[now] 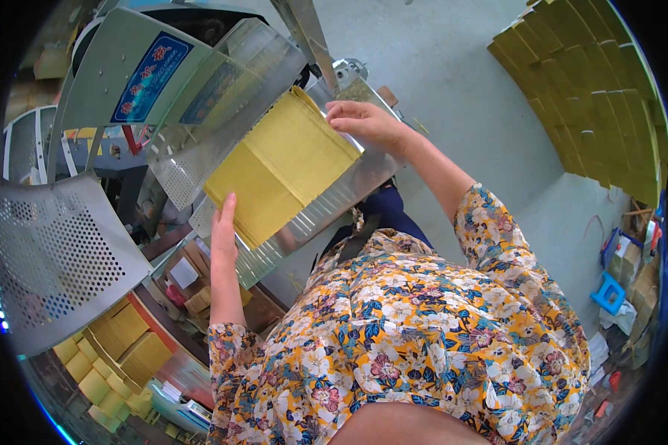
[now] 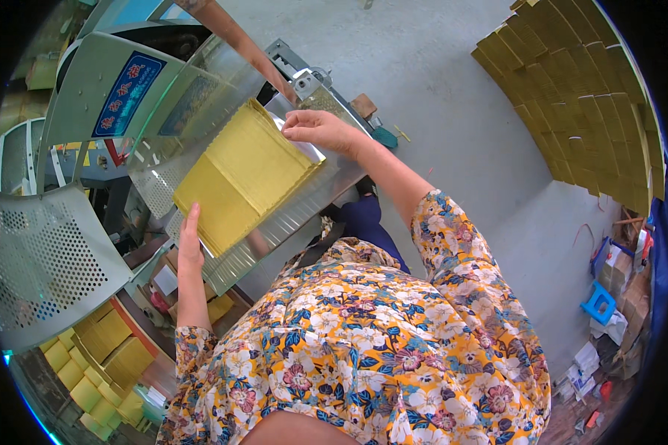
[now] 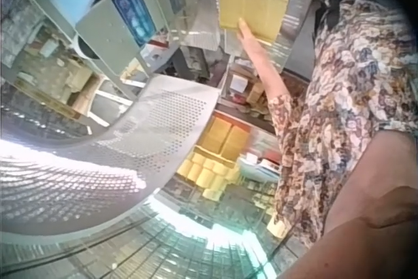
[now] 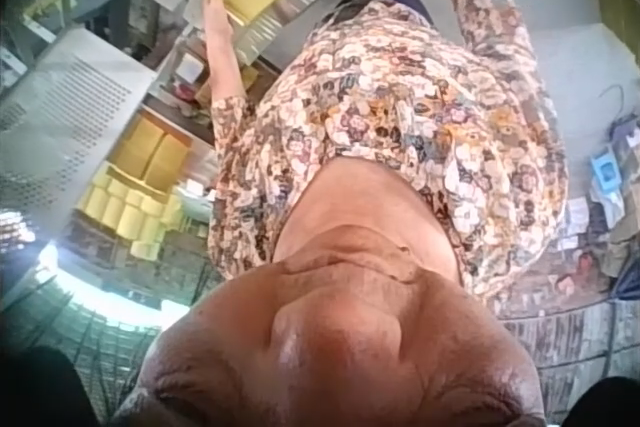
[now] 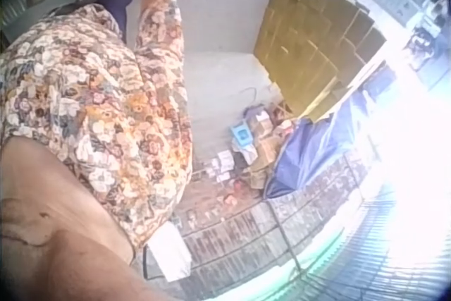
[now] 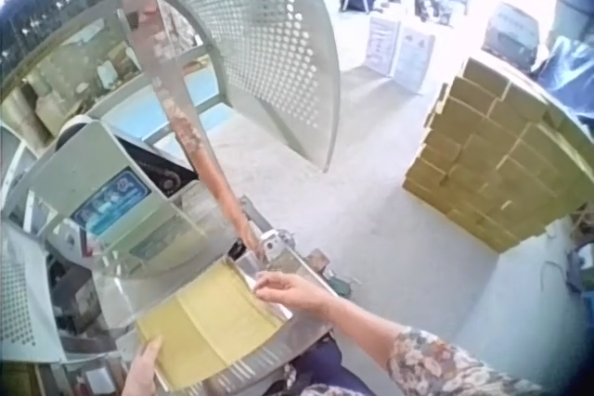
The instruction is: The recorder is weighing, labeling, and banding stacks of yellow paper in a production facility.
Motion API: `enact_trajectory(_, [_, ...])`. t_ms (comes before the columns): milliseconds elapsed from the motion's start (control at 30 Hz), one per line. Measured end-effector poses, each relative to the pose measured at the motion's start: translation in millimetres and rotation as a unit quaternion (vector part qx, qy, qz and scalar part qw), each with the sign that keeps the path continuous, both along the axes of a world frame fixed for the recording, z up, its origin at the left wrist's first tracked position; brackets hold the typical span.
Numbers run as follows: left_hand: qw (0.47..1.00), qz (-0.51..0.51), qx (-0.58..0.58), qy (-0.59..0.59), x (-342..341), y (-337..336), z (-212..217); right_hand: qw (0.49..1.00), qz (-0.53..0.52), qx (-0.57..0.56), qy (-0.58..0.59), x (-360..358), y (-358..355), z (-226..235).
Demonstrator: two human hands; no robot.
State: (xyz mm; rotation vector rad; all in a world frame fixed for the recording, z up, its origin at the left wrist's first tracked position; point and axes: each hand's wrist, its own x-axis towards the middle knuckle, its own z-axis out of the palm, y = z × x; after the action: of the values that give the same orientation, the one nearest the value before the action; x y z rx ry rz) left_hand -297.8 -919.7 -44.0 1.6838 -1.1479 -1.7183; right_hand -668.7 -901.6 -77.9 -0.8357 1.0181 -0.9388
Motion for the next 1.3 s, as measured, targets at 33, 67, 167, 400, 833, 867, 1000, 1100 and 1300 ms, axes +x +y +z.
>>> enact_trajectory(33, [1.000,0.003,-0.001,0.003,1,1,-1,1.000,0.000,-0.002,-0.001,2,0,-2])
enact_trajectory(67, [1.000,0.004,-0.004,0.002,3,3,-1,1.000,-0.008,0.001,-0.024,6,0,-7])
enact_trajectory(167, [1.000,0.007,-0.011,-0.002,0,1,-2,1.000,-0.008,-0.001,-0.025,9,1,-15])
enact_trajectory(400, [1.000,0.012,-0.008,0.000,-2,4,2,0.999,-0.036,0.015,-0.010,15,4,-2])
enact_trajectory(833, [1.000,-0.003,-0.018,0.009,-2,2,-3,0.997,-0.066,-0.014,-0.026,23,-3,-7])
enact_trajectory(867, [1.000,-0.001,-0.019,0.011,-2,2,-4,0.997,-0.071,-0.020,-0.036,24,-2,-7])
enact_trajectory(1000, [0.998,0.027,0.007,0.049,1,5,-10,0.996,-0.079,-0.014,-0.034,31,1,1])
enact_trajectory(1100, [0.991,0.068,0.026,0.113,2,7,-8,0.994,-0.096,-0.004,-0.058,37,2,5])
enact_trajectory(1300, [0.993,0.082,-0.061,0.057,18,21,-39,0.987,-0.123,0.038,-0.093,51,0,9])
